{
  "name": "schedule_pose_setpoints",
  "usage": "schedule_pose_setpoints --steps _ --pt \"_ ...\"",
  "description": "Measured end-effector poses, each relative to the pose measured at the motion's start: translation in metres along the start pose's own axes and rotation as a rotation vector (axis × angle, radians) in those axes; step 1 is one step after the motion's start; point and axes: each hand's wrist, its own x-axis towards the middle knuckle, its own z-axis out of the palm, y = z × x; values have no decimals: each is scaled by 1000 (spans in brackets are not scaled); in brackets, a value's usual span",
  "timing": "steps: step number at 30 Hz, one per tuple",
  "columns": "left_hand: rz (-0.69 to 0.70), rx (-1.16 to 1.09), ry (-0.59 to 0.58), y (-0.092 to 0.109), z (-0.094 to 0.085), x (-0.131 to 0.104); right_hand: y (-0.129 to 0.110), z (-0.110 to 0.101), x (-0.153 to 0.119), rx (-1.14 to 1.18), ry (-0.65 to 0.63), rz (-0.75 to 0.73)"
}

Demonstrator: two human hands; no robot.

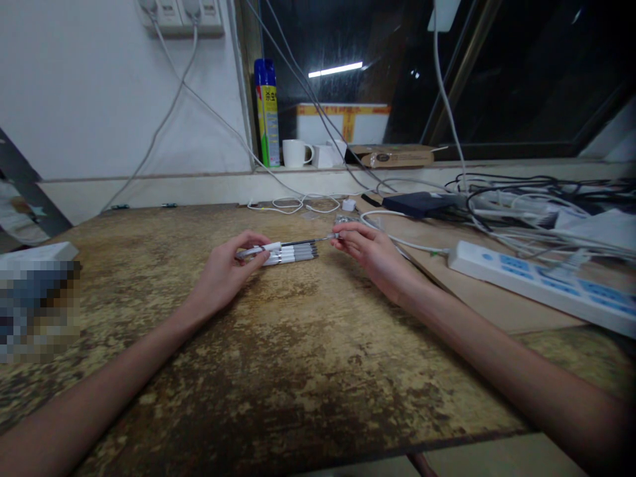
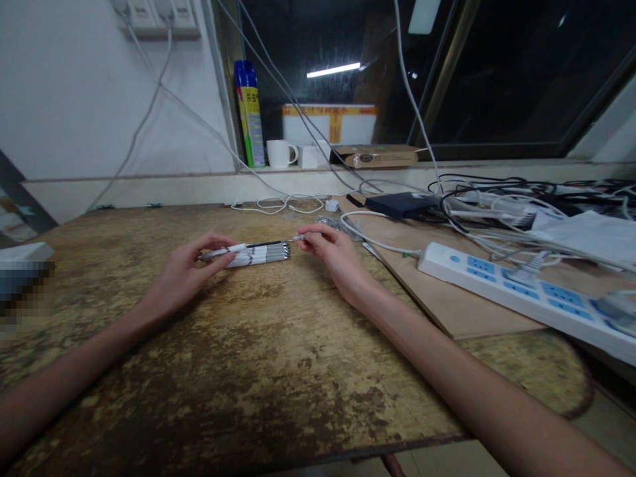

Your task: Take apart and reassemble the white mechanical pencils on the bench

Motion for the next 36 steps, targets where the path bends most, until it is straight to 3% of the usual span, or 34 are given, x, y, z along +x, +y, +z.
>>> schedule_pose_setpoints --steps 8,16,24,28,36 --pt "-7 -10 -9 -3 0 0 -1 0 0 -13 0 7" --pt "13 -41 -76 -4 4 -2 6 1 -3 -157 -110 -70" --pt "1 -22 -37 -6 2 0 7 -4 3 -122 -37 -77" --pt "16 -15 -30 -3 2 -1 6 -4 2 -212 -5 -86" --pt "58 8 -64 3 4 -3 14 6 -4 -416 -268 -111"
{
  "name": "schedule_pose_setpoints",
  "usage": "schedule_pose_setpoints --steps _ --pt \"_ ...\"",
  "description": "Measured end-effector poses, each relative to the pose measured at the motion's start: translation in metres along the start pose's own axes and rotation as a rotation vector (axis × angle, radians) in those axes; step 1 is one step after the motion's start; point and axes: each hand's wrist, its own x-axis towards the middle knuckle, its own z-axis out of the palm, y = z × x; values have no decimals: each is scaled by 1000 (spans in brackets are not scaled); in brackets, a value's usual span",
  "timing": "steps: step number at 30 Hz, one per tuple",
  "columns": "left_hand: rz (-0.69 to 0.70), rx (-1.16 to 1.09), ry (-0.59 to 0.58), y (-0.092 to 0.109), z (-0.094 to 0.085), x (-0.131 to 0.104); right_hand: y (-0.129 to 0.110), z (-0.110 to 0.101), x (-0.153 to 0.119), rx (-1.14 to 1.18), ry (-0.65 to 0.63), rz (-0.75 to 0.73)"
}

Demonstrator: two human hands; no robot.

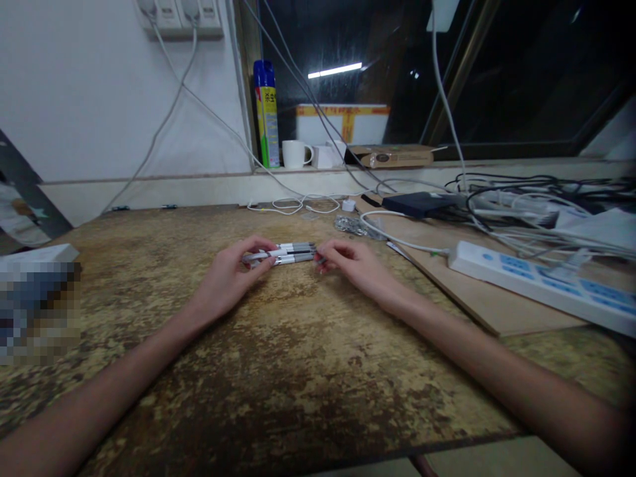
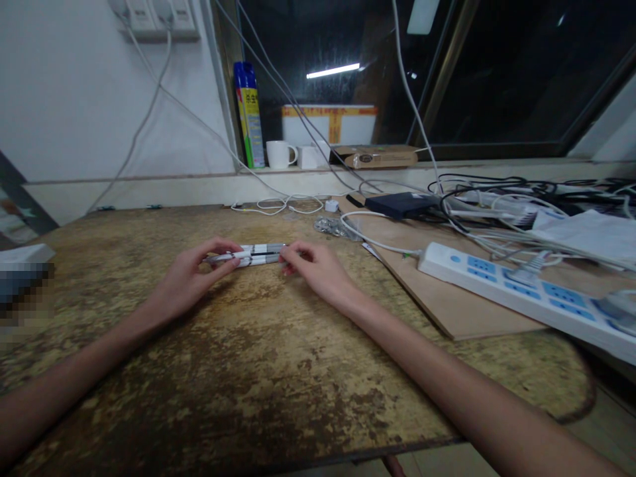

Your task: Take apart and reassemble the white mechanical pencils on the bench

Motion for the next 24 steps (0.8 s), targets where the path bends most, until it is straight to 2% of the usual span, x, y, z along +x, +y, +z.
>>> schedule_pose_setpoints --steps 3,9,15,24 --pt "16 -7 -18 -1 0 0 -6 0 -2 39 -23 -2" --pt "-15 8 35 -14 -11 4 -15 -10 -1 159 68 37" --pt "-83 42 83 -25 -21 3 -5 -17 2 53 157 -54" --pt "-53 38 53 -25 -16 2 0 -16 4 -59 170 -108"
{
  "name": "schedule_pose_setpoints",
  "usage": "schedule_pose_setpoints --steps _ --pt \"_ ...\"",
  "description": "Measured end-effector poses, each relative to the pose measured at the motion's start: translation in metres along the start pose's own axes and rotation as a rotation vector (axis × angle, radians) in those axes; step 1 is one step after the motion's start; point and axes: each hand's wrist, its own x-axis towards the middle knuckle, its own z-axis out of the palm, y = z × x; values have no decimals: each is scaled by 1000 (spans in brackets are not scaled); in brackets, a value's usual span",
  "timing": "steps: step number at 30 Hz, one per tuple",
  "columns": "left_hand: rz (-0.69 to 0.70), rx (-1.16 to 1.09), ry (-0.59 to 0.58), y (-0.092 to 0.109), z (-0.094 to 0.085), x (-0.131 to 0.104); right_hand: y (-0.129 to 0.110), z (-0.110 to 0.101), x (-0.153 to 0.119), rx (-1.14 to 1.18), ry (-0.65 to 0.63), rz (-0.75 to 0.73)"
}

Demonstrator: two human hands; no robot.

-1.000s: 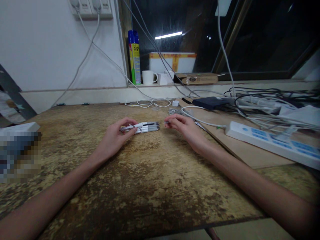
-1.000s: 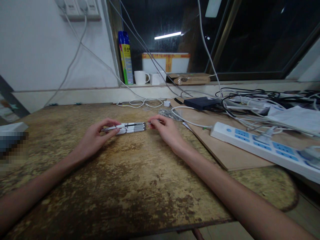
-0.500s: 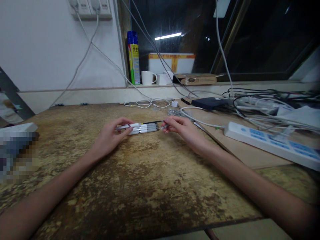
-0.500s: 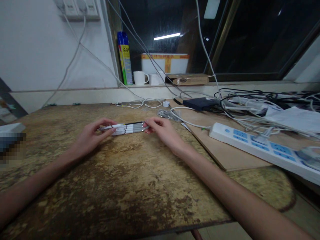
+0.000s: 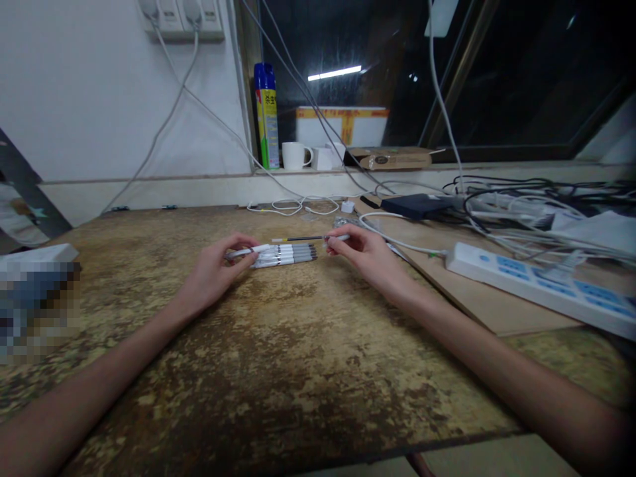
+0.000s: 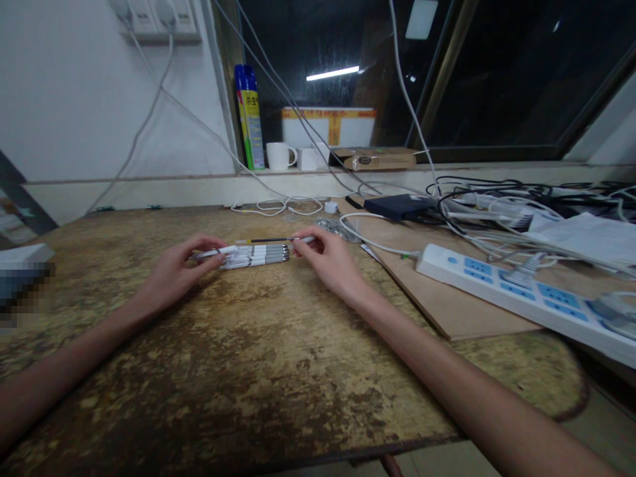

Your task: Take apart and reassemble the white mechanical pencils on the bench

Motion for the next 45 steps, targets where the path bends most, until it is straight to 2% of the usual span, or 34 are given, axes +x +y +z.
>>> schedule_pose_setpoints --steps 25,35,45 --pt "21 -9 -32 -3 2 0 -11 3 -4 -6 -19 37" --pt "27 -4 -24 2 2 -1 -9 3 -2 164 -61 112" --pt "51 -43 -37 4 3 -2 -6 3 -3 179 -70 164"
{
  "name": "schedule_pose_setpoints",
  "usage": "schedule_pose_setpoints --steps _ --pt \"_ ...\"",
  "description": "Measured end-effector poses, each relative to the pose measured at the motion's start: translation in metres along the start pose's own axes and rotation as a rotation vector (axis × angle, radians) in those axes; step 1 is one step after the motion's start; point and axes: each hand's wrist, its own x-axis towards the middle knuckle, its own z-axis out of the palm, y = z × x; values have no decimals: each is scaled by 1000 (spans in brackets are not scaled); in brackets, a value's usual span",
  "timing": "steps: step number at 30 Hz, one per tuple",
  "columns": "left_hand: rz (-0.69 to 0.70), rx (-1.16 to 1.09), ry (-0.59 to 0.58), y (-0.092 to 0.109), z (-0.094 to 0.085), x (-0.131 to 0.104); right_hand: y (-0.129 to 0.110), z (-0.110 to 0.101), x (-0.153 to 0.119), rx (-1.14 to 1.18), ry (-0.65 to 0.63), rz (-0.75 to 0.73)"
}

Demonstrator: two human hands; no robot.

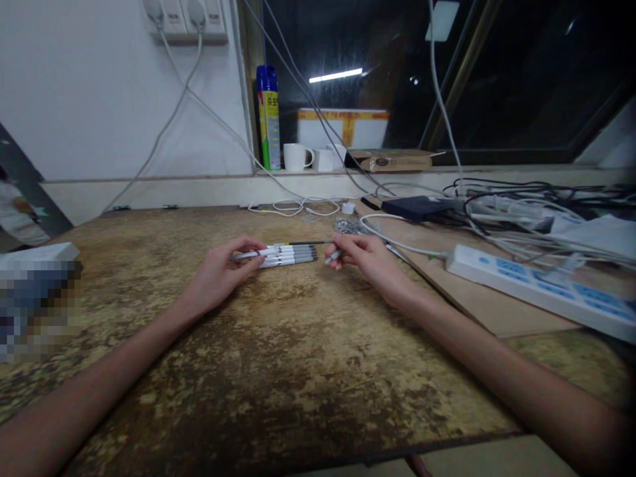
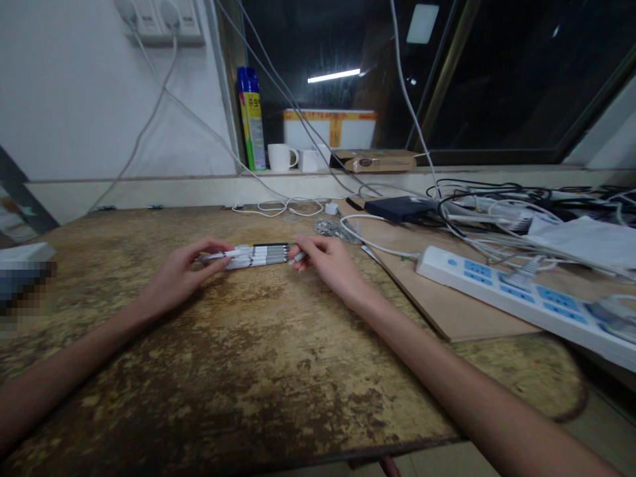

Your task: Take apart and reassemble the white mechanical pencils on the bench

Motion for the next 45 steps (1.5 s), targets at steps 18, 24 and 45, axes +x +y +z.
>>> schedule_pose_setpoints --steps 18,24,45 --pt "-46 -29 -19 1 -1 0 -4 1 -2 3 19 21" --pt "-44 -47 -13 0 0 0 -5 2 -2 -9 24 25" --pt "18 -66 -119 19 3 -5 -9 13 -14 -415 -98 -330"
